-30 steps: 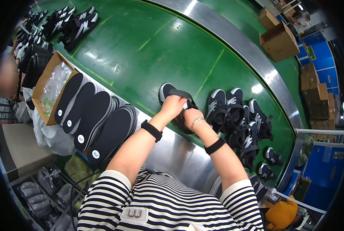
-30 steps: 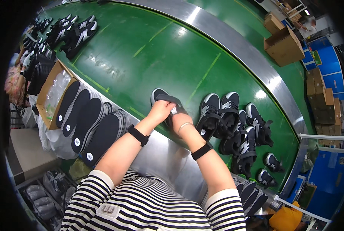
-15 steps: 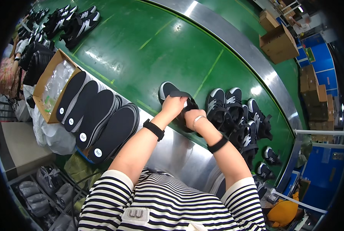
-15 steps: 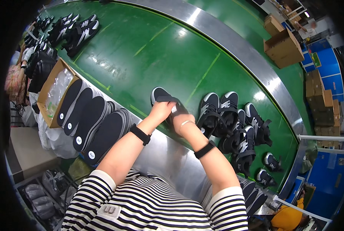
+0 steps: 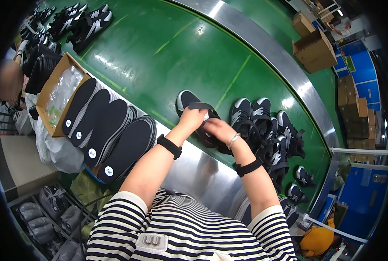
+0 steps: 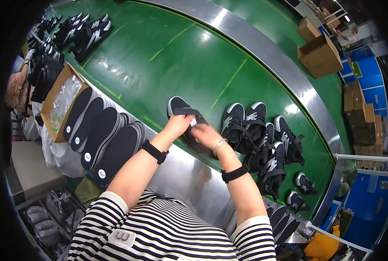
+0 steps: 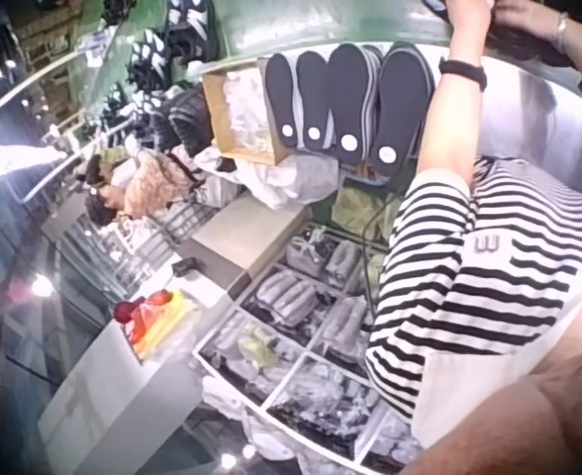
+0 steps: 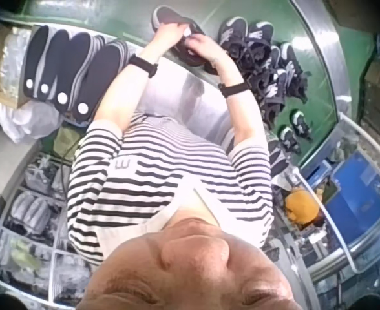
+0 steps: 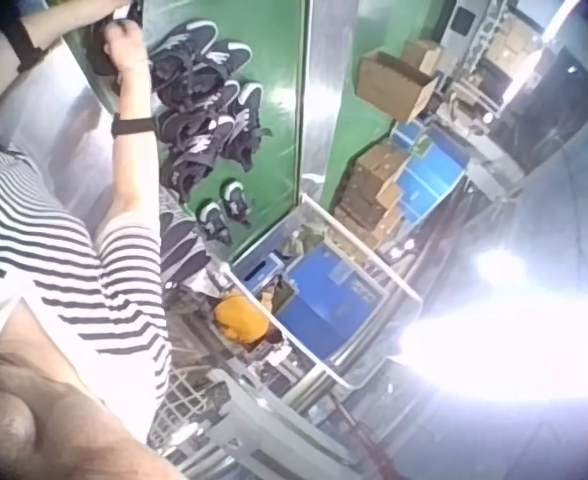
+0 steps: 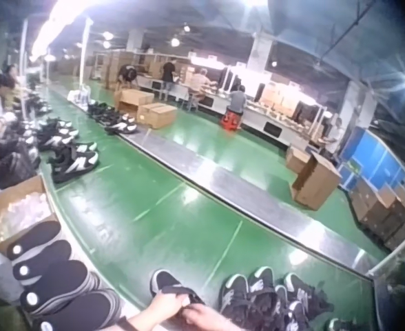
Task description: The person inserts black insoles into a series of black and white sneakers on a green conveyor belt. They pick up insoles from a stack, place them into the shoes, and adjust the fit by hand. The shoes are arranged in pairs on the belt, and the person works sequentially through them.
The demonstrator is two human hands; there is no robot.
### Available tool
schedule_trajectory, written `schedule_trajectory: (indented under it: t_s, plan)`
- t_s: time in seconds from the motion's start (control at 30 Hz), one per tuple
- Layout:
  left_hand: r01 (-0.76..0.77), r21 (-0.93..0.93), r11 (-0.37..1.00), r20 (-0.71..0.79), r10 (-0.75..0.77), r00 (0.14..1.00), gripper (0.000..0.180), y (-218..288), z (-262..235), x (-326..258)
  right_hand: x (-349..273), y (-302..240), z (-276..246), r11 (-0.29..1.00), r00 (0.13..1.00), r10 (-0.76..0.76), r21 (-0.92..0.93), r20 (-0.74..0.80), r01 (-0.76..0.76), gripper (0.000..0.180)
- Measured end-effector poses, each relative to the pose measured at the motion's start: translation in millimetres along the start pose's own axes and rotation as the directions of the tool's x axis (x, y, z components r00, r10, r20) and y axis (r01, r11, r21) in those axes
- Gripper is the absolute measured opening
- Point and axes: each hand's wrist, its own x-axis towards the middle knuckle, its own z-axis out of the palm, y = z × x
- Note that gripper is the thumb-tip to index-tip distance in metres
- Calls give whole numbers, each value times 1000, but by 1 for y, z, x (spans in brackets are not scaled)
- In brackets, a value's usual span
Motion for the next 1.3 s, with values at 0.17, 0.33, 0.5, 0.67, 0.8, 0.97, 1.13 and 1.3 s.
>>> schedule_trajectory:
  t_s: [0.17,0.33,0.5,0.67,0.8,0.97,1.13,1.3]
  plan:
    - [90,-103,991,68,-83,994,24,17,3,0,6,5,7,877,949,277,444,-152,-184,20]
    - [-9,7,1000,-79,10,997,20,17,1,16,-21,-4,-8,532,963,-113,804,-245,267,13]
    - [-196,379,904,-435,361,825,27,61,9,-11,-77,5,-17,782,871,9,547,-492,300,13]
    - [-82,-185,979,201,119,972,20,75,22,-81,-116,5,9,871,899,-134,383,-416,307,12]
    - [208,-148,967,342,-147,928,18,101,-27,-105,-123,4,7,945,772,-327,-187,-545,268,10]
    - [-80,342,936,-105,122,987,23,141,-164,-111,-121,54,-13,844,669,-354,-531,-654,-73,35]
    - [361,517,776,-626,55,778,33,17,-386,-68,-114,52,-10,816,864,-221,-571,-453,-91,58]
    - [450,694,562,-702,387,598,68,-96,-453,-46,-78,38,7,841,847,-215,-533,-487,-93,33]
